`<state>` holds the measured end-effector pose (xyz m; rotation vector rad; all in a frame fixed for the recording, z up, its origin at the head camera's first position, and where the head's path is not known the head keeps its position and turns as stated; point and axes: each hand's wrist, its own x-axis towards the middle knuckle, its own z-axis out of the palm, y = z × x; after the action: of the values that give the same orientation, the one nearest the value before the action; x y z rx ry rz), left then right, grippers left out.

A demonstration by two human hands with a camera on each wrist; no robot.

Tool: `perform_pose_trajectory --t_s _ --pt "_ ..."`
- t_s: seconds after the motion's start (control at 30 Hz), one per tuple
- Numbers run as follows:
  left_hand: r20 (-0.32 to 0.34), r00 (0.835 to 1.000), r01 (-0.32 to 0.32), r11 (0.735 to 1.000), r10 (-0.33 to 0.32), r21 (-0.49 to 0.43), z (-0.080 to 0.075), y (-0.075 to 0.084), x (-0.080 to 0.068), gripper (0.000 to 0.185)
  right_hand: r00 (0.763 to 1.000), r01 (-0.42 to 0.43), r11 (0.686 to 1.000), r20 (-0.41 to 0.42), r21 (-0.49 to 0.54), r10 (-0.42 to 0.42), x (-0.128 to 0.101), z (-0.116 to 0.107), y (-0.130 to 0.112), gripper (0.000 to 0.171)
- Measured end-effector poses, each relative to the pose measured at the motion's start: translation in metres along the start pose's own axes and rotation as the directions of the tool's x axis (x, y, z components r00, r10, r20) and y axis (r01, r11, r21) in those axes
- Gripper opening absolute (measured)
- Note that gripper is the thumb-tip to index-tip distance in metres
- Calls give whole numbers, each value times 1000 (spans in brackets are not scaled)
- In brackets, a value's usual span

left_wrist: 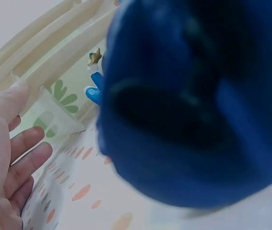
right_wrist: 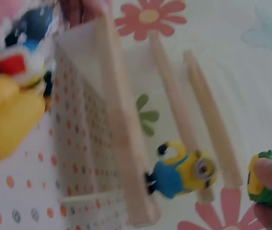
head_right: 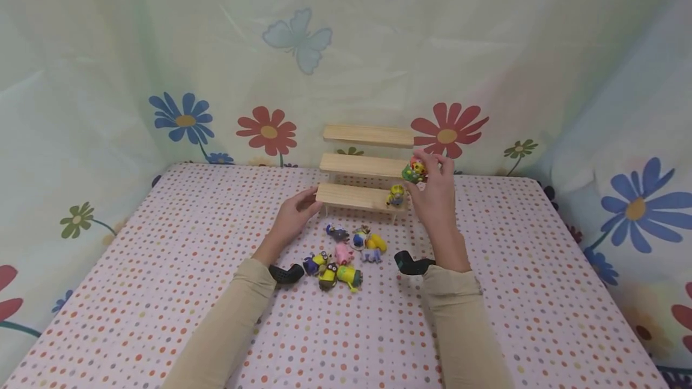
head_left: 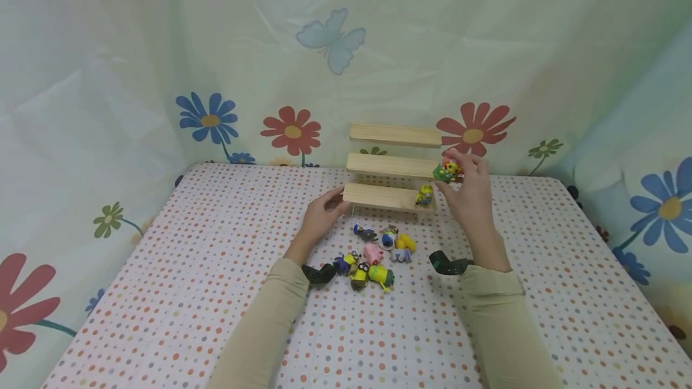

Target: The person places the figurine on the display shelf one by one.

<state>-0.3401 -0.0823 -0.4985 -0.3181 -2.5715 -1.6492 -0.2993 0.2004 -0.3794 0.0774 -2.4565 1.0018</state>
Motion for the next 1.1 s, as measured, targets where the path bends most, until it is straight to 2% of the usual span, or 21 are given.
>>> perform_pose_trajectory --t_s 0.2,0.3,0.53,0.67,1.0,1.1 --pt "-23 1000 17 1000 -17 18 0 -3 -7 64 999 0 1000 43 -17 1 9 17 17 63" --pt "-27 1000 5 1000 -4 21 0 -4 -8 63 999 13 1000 34 -29 -12 12 24 22 62" --pt "-21 1000 -1 1000 1 13 1 -3 -6 61 1000 -13 996 16 -94 15 14 23 24 62" --pt "-14 1000 1 1000 -1 8 2 -1 -7 62 1000 0 994 19 -107 2 15 22 25 62" --pt "-26 1000 -4 1000 4 14 3 2 -5 59 999 36 998 4 -52 -36 17 23 26 41" --pt "-23 1000 -8 1000 8 15 3 2 -3 60 999 43 999 -6 3 -43 18 25 25 39"
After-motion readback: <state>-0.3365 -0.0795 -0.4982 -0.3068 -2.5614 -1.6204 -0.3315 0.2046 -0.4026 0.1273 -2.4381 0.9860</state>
